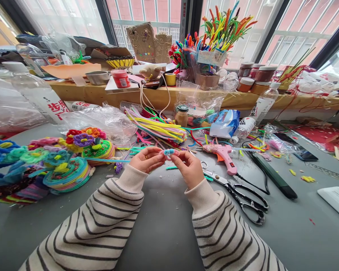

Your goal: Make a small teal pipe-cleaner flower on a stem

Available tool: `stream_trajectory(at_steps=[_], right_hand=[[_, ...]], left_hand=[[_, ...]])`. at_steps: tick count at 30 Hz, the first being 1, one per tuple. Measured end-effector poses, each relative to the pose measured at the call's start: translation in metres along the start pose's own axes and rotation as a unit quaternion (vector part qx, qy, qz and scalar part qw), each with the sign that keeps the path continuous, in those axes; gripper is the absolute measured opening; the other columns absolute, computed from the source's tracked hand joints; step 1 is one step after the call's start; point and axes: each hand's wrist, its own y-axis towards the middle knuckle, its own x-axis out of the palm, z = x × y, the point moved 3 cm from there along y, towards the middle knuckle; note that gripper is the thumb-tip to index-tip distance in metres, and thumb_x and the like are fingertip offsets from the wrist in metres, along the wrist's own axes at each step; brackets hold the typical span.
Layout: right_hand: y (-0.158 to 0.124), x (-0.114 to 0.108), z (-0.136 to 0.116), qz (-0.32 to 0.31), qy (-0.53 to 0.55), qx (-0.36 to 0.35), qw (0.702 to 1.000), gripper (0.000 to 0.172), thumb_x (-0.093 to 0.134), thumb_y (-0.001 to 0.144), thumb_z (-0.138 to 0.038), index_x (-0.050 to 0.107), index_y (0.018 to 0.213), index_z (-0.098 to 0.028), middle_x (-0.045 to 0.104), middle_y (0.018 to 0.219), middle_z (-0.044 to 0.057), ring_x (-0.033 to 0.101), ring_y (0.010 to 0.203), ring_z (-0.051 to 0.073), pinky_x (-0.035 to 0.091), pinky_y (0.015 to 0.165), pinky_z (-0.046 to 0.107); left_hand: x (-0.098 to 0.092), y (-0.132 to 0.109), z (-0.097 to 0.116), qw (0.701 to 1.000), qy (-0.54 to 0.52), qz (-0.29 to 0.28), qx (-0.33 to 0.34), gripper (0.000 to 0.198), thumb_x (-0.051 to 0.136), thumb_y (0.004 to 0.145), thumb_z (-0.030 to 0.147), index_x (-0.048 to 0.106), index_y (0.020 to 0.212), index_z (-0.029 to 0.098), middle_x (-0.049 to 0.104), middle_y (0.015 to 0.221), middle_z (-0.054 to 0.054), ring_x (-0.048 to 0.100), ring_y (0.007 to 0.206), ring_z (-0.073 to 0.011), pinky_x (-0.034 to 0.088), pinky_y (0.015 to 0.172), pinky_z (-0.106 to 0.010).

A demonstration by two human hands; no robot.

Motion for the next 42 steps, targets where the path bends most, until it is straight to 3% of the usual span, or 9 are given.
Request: stream_trajectory(at_steps=[8,14,18,25,31,42], right_hand=[[0.001,0.001,0.0,-0.027,0.01,0.016,0.999,0.023,0.063,0.057,-0.037,0.056,0.064,-0.016,0.056,0.058,-0.001,0.047,0.053,0.009,0.038,0.054,0.024],[-0.001,0.001,0.002,-0.007,0.059,0.052,0.997,0.022,0.063,0.056,-0.035,0.058,0.066,-0.016,0.057,0.06,-0.001,0.049,0.055,0.009,0.038,0.053,0.023],[-0.002,0.003,0.0,-0.028,0.115,0.076,0.99,0.021,0.064,0.055,-0.033,0.059,0.066,-0.016,0.056,0.06,-0.002,0.047,0.052,0.008,0.038,0.051,0.022],[-0.004,0.006,-0.005,-0.052,0.191,0.05,0.979,0.015,0.064,0.057,-0.028,0.057,0.065,-0.018,0.056,0.059,-0.004,0.047,0.049,0.006,0.039,0.05,0.021],[-0.008,0.011,-0.005,-0.024,0.241,0.057,0.969,0.013,0.064,0.058,-0.025,0.057,0.067,-0.019,0.057,0.056,-0.006,0.048,0.048,0.004,0.04,0.05,0.019],[-0.007,0.01,-0.005,-0.017,0.244,0.066,0.967,0.015,0.065,0.058,-0.025,0.058,0.069,-0.017,0.056,0.055,-0.006,0.047,0.046,0.004,0.039,0.048,0.018]], left_hand=[[-0.003,0.003,0.001,1.0,0.019,0.007,0.021,0.029,0.071,0.044,0.018,0.056,0.069,0.013,0.06,0.059,0.001,0.057,0.058,-0.0091,0.046,0.056,-0.021],[-0.005,0.004,0.002,0.999,0.045,0.015,-0.009,0.028,0.07,0.046,0.019,0.056,0.071,0.015,0.058,0.06,0.001,0.055,0.055,-0.0081,0.042,0.048,-0.017],[-0.003,0.004,0.004,0.998,0.008,-0.036,-0.043,0.03,0.07,0.045,0.019,0.058,0.072,0.017,0.057,0.063,0.001,0.051,0.053,-0.0064,0.038,0.046,-0.016],[0.005,0.0,0.002,0.984,-0.086,-0.149,-0.052,0.028,0.07,0.047,0.017,0.06,0.073,0.019,0.052,0.055,0.003,0.044,0.048,-0.0041,0.03,0.037,-0.013],[0.005,0.0,-0.002,0.982,-0.111,-0.146,-0.048,0.03,0.071,0.047,0.017,0.057,0.074,0.018,0.059,0.065,0.002,0.055,0.059,-0.0076,0.044,0.054,-0.017],[0.004,0.004,-0.002,0.979,-0.127,-0.154,-0.038,0.027,0.069,0.05,0.013,0.053,0.072,0.015,0.061,0.064,0.001,0.059,0.062,-0.0091,0.047,0.063,-0.021]])
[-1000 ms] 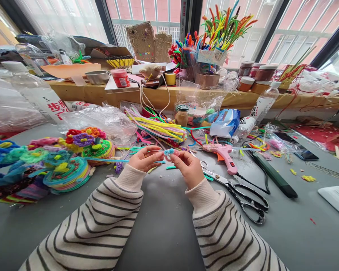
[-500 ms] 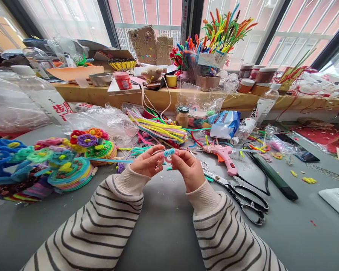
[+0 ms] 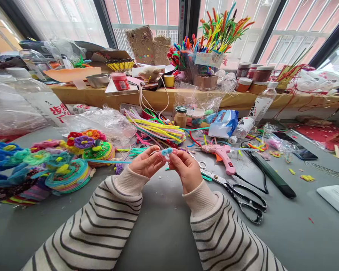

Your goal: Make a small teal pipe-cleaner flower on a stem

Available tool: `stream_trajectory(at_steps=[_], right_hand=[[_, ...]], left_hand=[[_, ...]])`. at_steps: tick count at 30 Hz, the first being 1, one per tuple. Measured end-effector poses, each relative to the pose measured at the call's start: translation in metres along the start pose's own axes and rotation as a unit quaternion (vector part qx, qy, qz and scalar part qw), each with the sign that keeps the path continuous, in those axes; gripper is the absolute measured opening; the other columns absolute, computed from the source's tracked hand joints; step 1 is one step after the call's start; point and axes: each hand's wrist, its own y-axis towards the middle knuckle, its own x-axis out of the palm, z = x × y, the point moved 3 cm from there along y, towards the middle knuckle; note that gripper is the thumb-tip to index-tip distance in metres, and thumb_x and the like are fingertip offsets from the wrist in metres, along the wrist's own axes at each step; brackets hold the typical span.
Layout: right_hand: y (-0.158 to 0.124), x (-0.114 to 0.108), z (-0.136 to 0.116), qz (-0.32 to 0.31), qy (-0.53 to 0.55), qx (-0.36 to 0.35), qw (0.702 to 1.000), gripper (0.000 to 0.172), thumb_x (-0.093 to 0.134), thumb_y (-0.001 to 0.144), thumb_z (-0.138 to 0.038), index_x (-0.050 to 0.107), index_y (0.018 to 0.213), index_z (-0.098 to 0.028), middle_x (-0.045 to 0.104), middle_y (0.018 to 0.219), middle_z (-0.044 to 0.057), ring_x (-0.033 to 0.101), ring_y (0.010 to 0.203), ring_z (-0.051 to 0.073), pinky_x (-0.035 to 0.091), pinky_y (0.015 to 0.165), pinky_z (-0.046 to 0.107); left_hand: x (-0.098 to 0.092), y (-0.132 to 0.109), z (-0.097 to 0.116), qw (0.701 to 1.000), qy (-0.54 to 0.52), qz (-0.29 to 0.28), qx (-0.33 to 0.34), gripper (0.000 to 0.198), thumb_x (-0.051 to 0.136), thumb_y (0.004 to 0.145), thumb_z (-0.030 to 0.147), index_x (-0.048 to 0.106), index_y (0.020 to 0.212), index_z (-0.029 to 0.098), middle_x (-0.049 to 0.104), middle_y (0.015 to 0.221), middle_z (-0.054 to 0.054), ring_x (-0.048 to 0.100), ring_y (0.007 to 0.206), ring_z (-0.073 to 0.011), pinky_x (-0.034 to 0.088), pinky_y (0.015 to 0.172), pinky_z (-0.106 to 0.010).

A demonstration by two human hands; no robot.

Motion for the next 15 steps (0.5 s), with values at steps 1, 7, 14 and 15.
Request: stream_trajectory(at_steps=[1,7,14,15], right_hand=[[0.0004,-0.0005,-0.0002,-0.007,-0.017,-0.006,1.0,0.015,0.064,0.059,-0.026,0.058,0.069,-0.017,0.056,0.054,-0.005,0.047,0.046,0.004,0.039,0.048,0.018],[-0.0001,-0.0022,-0.0032,-0.05,-0.147,-0.065,0.986,0.011,0.061,0.062,-0.025,0.056,0.068,-0.017,0.055,0.054,-0.004,0.047,0.049,0.006,0.039,0.048,0.02],[0.0005,-0.0022,-0.0054,-0.061,-0.179,-0.053,0.98,0.014,0.061,0.062,-0.028,0.055,0.066,-0.016,0.054,0.056,-0.004,0.046,0.049,0.006,0.039,0.048,0.02],[0.001,-0.0026,-0.0052,-0.064,-0.179,-0.05,0.98,0.014,0.06,0.063,-0.029,0.054,0.066,-0.017,0.054,0.056,-0.004,0.046,0.049,0.006,0.039,0.048,0.02]], left_hand=[[-0.0008,0.0003,0.0007,1.0,0.013,0.001,-0.002,0.027,0.069,0.05,0.016,0.054,0.072,0.015,0.06,0.063,0.002,0.058,0.062,-0.0092,0.047,0.062,-0.022],[-0.0078,0.0019,0.0048,0.982,0.183,0.039,0.03,0.029,0.065,0.052,0.038,0.06,0.066,0.014,0.054,0.053,0.003,0.049,0.05,-0.0057,0.04,0.048,-0.017],[-0.0053,-0.0009,0.0033,0.962,0.258,0.062,0.064,0.026,0.067,0.049,0.035,0.059,0.059,0.013,0.054,0.05,0.003,0.044,0.046,-0.0046,0.035,0.048,-0.019],[-0.0053,-0.001,0.0031,0.963,0.254,0.067,0.06,0.026,0.067,0.049,0.035,0.059,0.06,0.013,0.054,0.052,0.002,0.044,0.046,-0.0046,0.036,0.048,-0.019]])
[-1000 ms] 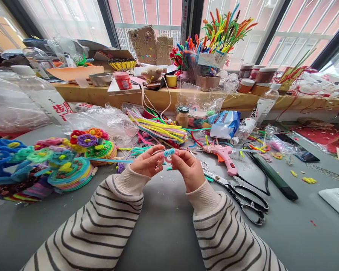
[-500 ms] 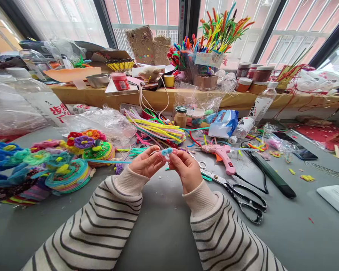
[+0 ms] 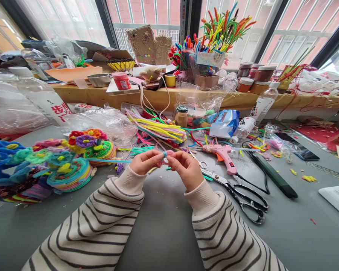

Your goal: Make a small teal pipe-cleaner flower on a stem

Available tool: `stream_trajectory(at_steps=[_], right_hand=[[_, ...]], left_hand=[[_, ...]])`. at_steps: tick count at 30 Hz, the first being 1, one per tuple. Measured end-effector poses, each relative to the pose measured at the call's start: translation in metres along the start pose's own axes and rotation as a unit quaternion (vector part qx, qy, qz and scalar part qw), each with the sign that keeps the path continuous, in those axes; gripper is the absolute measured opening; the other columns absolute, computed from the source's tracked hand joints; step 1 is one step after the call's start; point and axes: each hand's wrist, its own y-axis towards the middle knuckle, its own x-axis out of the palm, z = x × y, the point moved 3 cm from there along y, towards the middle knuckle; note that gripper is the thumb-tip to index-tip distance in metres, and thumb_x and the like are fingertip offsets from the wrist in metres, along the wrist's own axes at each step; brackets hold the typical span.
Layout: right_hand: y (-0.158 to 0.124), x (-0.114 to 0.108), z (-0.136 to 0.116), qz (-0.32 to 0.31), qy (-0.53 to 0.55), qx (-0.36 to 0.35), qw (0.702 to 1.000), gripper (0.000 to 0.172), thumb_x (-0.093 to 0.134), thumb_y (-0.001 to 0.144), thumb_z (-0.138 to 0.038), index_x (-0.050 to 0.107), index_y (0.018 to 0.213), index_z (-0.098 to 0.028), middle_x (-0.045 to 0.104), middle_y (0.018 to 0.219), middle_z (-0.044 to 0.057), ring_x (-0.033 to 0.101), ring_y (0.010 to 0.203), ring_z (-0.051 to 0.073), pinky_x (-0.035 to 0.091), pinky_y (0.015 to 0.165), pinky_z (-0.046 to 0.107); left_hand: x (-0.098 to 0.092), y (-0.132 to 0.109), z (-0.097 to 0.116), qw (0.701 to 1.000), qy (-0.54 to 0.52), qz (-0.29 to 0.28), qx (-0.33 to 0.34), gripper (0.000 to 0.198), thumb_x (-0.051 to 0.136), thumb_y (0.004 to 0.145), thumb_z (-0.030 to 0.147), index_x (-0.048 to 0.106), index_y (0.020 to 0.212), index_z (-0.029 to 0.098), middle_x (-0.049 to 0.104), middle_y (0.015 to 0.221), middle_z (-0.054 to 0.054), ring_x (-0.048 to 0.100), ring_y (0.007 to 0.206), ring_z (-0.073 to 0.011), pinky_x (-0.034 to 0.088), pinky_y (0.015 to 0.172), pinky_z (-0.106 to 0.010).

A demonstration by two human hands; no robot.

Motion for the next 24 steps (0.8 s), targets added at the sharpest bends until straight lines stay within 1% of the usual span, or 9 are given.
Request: stream_trajectory(at_steps=[3,8,10,12,17,24], right_hand=[[0.0006,-0.0006,0.0005,-0.011,-0.015,-0.005,1.0,0.015,0.058,0.065,-0.031,0.054,0.066,-0.017,0.053,0.054,-0.004,0.045,0.047,0.006,0.038,0.046,0.02],[-0.001,-0.0003,-0.0019,-0.011,-0.044,-0.027,0.999,0.014,0.058,0.066,-0.03,0.054,0.065,-0.017,0.052,0.054,-0.004,0.043,0.047,0.006,0.036,0.045,0.02],[-0.0014,-0.0001,-0.0022,-0.011,-0.04,-0.026,0.999,0.013,0.058,0.066,-0.029,0.054,0.065,-0.017,0.052,0.054,-0.004,0.043,0.047,0.006,0.036,0.045,0.02],[-0.0011,0.0,-0.001,-0.018,-0.028,-0.017,0.999,0.013,0.058,0.066,-0.029,0.055,0.066,-0.017,0.052,0.054,-0.004,0.043,0.047,0.006,0.036,0.046,0.02],[0.0008,0.0007,0.0056,-0.066,0.027,0.019,0.997,0.014,0.055,0.069,-0.03,0.058,0.067,-0.017,0.052,0.055,-0.003,0.043,0.047,0.006,0.035,0.046,0.02],[0.0002,0.0039,0.0064,-0.049,0.117,0.046,0.991,0.012,0.058,0.066,-0.029,0.059,0.063,-0.018,0.052,0.055,-0.003,0.041,0.048,0.005,0.032,0.046,0.02]], left_hand=[[-0.0002,-0.0002,0.0004,1.0,0.004,0.006,-0.01,0.026,0.066,0.049,0.035,0.059,0.061,0.013,0.055,0.056,0.002,0.044,0.049,-0.0051,0.036,0.05,-0.02],[0.0007,-0.0023,0.0059,0.998,0.051,-0.013,0.021,0.024,0.065,0.052,0.034,0.06,0.061,0.013,0.056,0.055,0.001,0.048,0.053,-0.008,0.038,0.056,-0.023],[0.0005,-0.0031,0.0073,0.998,0.057,-0.018,0.02,0.023,0.066,0.051,0.033,0.06,0.059,0.013,0.058,0.055,0.0,0.05,0.053,-0.0089,0.039,0.057,-0.024],[-0.0003,-0.0031,0.0079,0.998,0.059,-0.019,0.013,0.022,0.066,0.051,0.033,0.06,0.058,0.013,0.057,0.054,0.0,0.049,0.052,-0.009,0.039,0.057,-0.024],[-0.0023,-0.0015,0.0073,0.998,0.052,-0.023,-0.004,0.02,0.065,0.053,0.033,0.06,0.053,0.013,0.054,0.048,0.002,0.048,0.051,-0.0078,0.036,0.057,-0.023],[-0.0025,-0.0016,0.0067,0.998,0.038,-0.037,-0.025,0.02,0.067,0.051,0.032,0.062,0.054,0.013,0.055,0.048,0.001,0.049,0.051,-0.0085,0.036,0.057,-0.024]])
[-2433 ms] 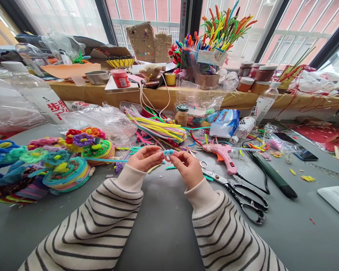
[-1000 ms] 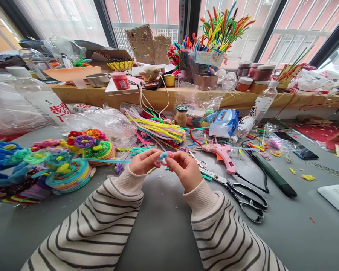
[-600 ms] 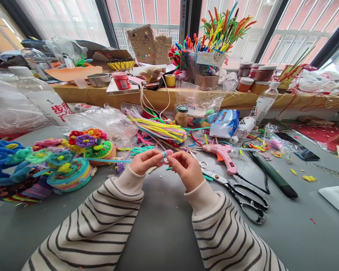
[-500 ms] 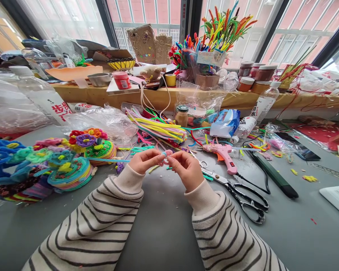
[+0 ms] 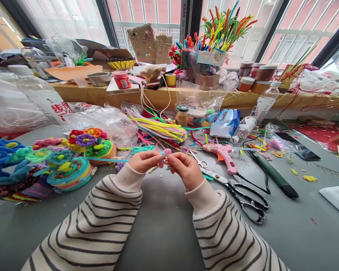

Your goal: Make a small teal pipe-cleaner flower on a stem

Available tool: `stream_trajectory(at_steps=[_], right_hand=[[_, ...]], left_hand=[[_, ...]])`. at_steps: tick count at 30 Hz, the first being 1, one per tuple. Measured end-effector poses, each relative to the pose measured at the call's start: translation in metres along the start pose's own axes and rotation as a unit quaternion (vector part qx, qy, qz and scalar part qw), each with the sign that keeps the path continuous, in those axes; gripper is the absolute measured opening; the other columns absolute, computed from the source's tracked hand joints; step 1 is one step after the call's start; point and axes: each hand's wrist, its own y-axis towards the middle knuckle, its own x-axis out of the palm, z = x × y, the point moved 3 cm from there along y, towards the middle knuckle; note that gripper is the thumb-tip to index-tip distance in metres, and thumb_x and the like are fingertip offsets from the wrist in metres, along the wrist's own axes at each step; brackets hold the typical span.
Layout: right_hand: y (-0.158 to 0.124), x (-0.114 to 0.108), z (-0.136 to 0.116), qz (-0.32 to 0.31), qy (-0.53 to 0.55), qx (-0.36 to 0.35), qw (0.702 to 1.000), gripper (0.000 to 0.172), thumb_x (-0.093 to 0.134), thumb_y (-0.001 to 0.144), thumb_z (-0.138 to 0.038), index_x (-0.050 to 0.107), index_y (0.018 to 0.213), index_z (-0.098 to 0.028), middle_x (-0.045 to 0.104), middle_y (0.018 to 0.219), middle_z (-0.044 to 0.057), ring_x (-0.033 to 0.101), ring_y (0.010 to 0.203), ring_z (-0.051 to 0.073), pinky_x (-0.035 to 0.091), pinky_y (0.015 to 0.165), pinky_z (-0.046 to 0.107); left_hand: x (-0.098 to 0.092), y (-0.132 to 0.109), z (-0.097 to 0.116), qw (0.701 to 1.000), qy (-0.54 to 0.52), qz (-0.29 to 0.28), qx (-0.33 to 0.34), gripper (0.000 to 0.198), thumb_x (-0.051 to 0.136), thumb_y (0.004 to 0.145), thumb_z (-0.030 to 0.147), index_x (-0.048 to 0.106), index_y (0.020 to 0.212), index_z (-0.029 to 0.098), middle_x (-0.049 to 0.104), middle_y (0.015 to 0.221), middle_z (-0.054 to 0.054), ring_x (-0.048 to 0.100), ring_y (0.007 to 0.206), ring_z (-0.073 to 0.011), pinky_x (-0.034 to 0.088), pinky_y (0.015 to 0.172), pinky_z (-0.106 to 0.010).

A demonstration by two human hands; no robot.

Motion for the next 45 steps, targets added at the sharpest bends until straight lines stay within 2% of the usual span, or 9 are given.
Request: stream_trajectory(at_steps=[5,9,16,25,28,31,34,41,45], right_hand=[[-0.001,0.003,-0.002,0.012,0.02,0.011,1.0,0.013,0.06,0.063,-0.03,0.058,0.062,-0.017,0.05,0.053,-0.004,0.04,0.048,0.005,0.031,0.046,0.02],[-0.001,0.001,-0.003,0.013,-0.026,-0.012,1.0,0.014,0.058,0.065,-0.031,0.058,0.063,-0.017,0.049,0.051,-0.004,0.04,0.048,0.007,0.032,0.047,0.021],[0.0,-0.004,0.0,0.059,-0.029,-0.017,0.998,0.015,0.059,0.063,-0.032,0.058,0.065,-0.017,0.05,0.052,-0.003,0.04,0.046,0.006,0.033,0.044,0.021],[0.003,-0.005,0.004,0.039,-0.052,-0.016,0.998,0.014,0.059,0.064,-0.03,0.057,0.064,-0.017,0.049,0.049,-0.005,0.041,0.045,0.006,0.033,0.044,0.02],[0.002,-0.005,0.003,0.061,-0.059,-0.025,0.996,0.015,0.059,0.064,-0.031,0.056,0.062,-0.017,0.048,0.048,-0.005,0.04,0.044,0.005,0.032,0.043,0.019],[0.0,-0.005,0.002,0.088,-0.06,-0.036,0.994,0.017,0.06,0.063,-0.033,0.055,0.061,-0.016,0.047,0.048,-0.005,0.039,0.043,0.005,0.031,0.042,0.019],[0.0,-0.003,0.003,0.078,-0.072,-0.025,0.994,0.018,0.059,0.063,-0.034,0.054,0.06,-0.016,0.047,0.048,-0.005,0.039,0.043,0.006,0.031,0.042,0.02],[0.0,-0.002,0.003,0.064,-0.126,-0.023,0.99,0.022,0.057,0.064,-0.038,0.056,0.068,-0.016,0.049,0.05,-0.004,0.041,0.044,0.007,0.033,0.042,0.021],[0.002,-0.01,0.002,0.12,-0.124,-0.035,0.984,0.025,0.058,0.062,-0.039,0.051,0.073,-0.017,0.052,0.057,-0.003,0.041,0.044,0.007,0.032,0.041,0.02]], left_hand=[[0.001,-0.001,0.002,1.0,-0.005,-0.004,0.007,0.02,0.067,0.051,0.031,0.061,0.053,0.013,0.055,0.048,0.001,0.049,0.051,-0.0082,0.036,0.057,-0.023],[0.001,0.0,0.0,1.0,-0.017,0.003,0.004,0.02,0.068,0.049,0.032,0.062,0.053,0.013,0.055,0.048,0.001,0.048,0.05,-0.0078,0.037,0.056,-0.023],[0.0,0.005,-0.007,0.994,-0.08,-0.008,-0.077,0.03,0.067,0.046,0.039,0.062,0.061,0.014,0.056,0.056,0.0,0.05,0.056,-0.0085,0.039,0.056,-0.022],[0.002,0.004,-0.008,0.989,-0.11,-0.033,-0.095,0.029,0.066,0.051,0.038,0.063,0.066,0.014,0.052,0.054,0.001,0.047,0.054,-0.0062,0.038,0.054,-0.018],[0.003,0.005,-0.008,0.984,-0.133,-0.041,-0.111,0.032,0.065,0.05,0.042,0.062,0.062,0.013,0.052,0.056,0.001,0.047,0.054,-0.0061,0.038,0.052,-0.017],[0.004,0.004,-0.009,0.982,-0.145,-0.043,-0.117,0.03,0.066,0.05,0.039,0.063,0.066,0.014,0.051,0.055,0.002,0.046,0.053,-0.0057,0.038,0.052,-0.018],[0.005,0.002,-0.011,0.981,-0.147,-0.038,-0.123,0.028,0.067,0.05,0.033,0.064,0.072,0.016,0.051,0.053,0.002,0.047,0.055,-0.007,0.038,0.053,-0.018],[0.009,-0.003,-0.008,0.97,-0.199,-0.04,-0.131,0.014,0.063,0.054,0.026,0.063,0.061,0.014,0.053,0.051,0.0,0.045,0.05,-0.0078,0.038,0.052,-0.021],[0.009,-0.008,-0.001,0.956,-0.259,-0.039,-0.133,0.018,0.059,0.056,0.024,0.064,0.07,0.014,0.055,0.057,-0.001,0.044,0.05,-0.0073,0.039,0.052,-0.022]])
